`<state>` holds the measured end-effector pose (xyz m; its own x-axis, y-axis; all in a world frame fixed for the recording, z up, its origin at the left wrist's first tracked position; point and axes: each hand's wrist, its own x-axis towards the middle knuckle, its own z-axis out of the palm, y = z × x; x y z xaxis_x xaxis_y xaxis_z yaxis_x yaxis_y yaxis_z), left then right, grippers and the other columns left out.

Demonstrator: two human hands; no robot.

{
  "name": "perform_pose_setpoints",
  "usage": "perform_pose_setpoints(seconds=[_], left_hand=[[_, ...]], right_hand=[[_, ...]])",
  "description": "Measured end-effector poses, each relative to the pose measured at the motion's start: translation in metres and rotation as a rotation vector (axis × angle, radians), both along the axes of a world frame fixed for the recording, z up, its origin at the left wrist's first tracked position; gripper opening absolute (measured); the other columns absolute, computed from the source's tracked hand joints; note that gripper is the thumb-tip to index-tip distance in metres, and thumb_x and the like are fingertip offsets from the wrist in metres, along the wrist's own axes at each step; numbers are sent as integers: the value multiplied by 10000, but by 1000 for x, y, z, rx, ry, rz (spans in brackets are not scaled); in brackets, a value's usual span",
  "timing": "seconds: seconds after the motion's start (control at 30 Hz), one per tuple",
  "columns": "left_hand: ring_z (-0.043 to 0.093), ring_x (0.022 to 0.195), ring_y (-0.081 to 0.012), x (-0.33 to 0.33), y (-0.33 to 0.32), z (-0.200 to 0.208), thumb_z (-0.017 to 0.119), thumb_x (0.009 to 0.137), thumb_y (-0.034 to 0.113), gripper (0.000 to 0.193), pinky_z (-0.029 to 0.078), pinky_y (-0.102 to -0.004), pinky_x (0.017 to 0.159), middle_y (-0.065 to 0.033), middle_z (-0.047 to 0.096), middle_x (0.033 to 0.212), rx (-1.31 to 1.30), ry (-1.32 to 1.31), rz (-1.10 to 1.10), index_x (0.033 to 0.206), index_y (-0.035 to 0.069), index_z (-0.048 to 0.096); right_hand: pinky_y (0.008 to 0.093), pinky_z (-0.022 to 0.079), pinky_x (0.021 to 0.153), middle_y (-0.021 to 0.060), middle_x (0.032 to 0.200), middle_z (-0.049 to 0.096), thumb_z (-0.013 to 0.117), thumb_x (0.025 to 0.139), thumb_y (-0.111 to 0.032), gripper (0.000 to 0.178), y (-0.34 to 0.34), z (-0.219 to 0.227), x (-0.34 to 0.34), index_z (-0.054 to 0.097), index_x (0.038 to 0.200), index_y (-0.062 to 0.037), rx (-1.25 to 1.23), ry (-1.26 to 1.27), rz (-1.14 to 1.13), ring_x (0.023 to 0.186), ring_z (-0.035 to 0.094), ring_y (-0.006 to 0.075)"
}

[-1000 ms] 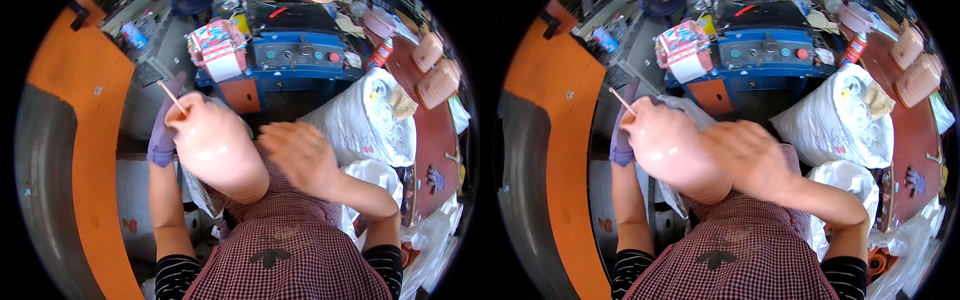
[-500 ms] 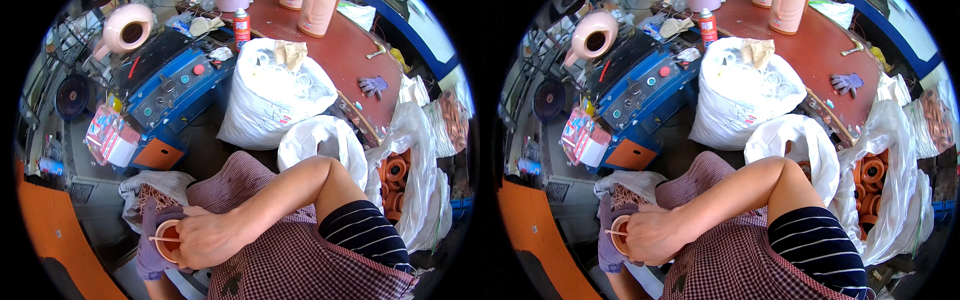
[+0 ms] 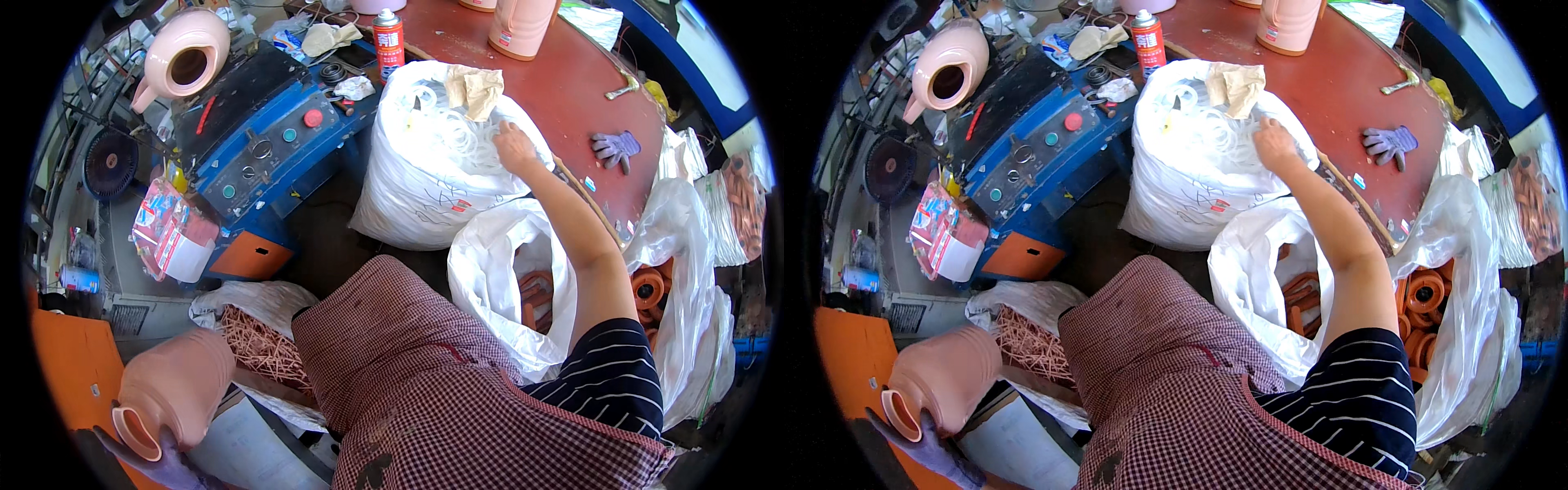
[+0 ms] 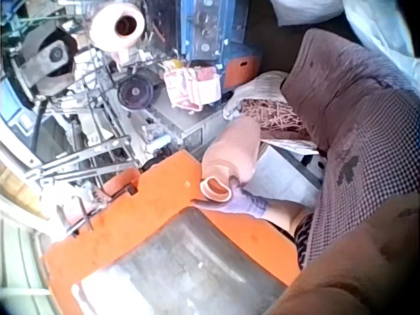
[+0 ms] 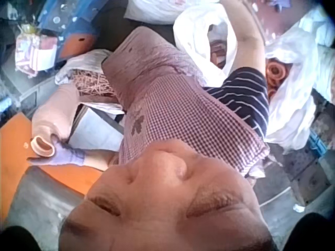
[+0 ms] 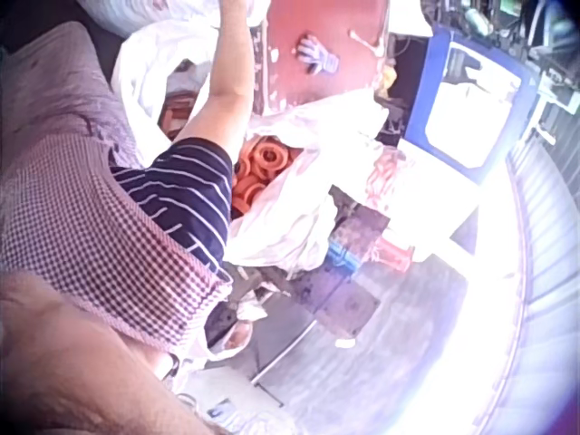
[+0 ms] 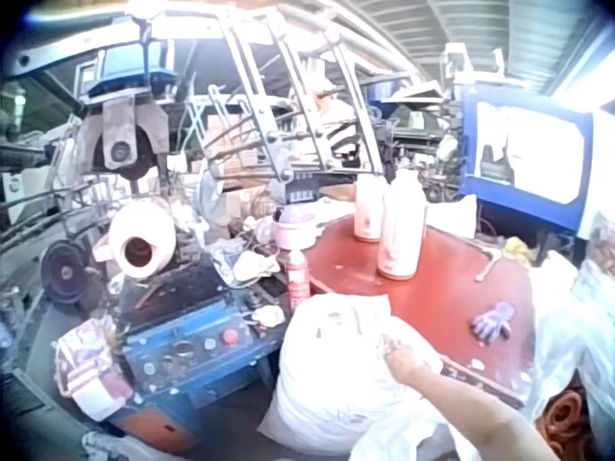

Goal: The person repeatedly picks up pink plastic pitchers, attaches handles, and places them on a machine. They also handle small orange rings and a white bag of shredded material, moving items between the workbench and the machine.

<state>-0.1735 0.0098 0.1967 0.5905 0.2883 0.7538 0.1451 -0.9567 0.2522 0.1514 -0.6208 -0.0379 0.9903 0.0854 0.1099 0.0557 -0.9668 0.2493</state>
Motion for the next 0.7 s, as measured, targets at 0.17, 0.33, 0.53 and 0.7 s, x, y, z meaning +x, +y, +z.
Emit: perform_pose_setpoints(seconds=[0.17,0.33,0.53,0.7], left_hand=[[440,1296,-343,25,-58,-13,817,677,425,1091,372,-463,1063,-228,394,1440,-75,94,-236,1493,3,229],[550,1130,-269,80,-126,-74,879,566,192,839,431,-395,998,-132,560,1229,-583,365,-600,1268,15,455],[622,1016,-302,100,-150,-84,903,552,203,883,492,-365,907,-141,624,1066,-626,283,-736,1254,-12,412],[626,995,-294,85,-149,-81,909,563,238,884,495,-378,881,-148,615,1062,-441,262,-724,1247,-28,415]], right_hand=[[402,515,825,125,975,628,575,844,-160,171,-24,-1,11,703,778,-67,187,-70,226,989,602,282],[462,506,795,177,944,669,526,879,-232,242,-4,48,2,686,823,-60,407,-35,-53,890,638,365],[243,484,745,9,889,628,473,1005,-165,218,142,124,-63,633,1031,-20,1455,700,466,844,590,122],[294,476,677,79,816,617,565,946,-171,203,323,126,-100,696,1018,-34,1262,421,942,751,597,197]])
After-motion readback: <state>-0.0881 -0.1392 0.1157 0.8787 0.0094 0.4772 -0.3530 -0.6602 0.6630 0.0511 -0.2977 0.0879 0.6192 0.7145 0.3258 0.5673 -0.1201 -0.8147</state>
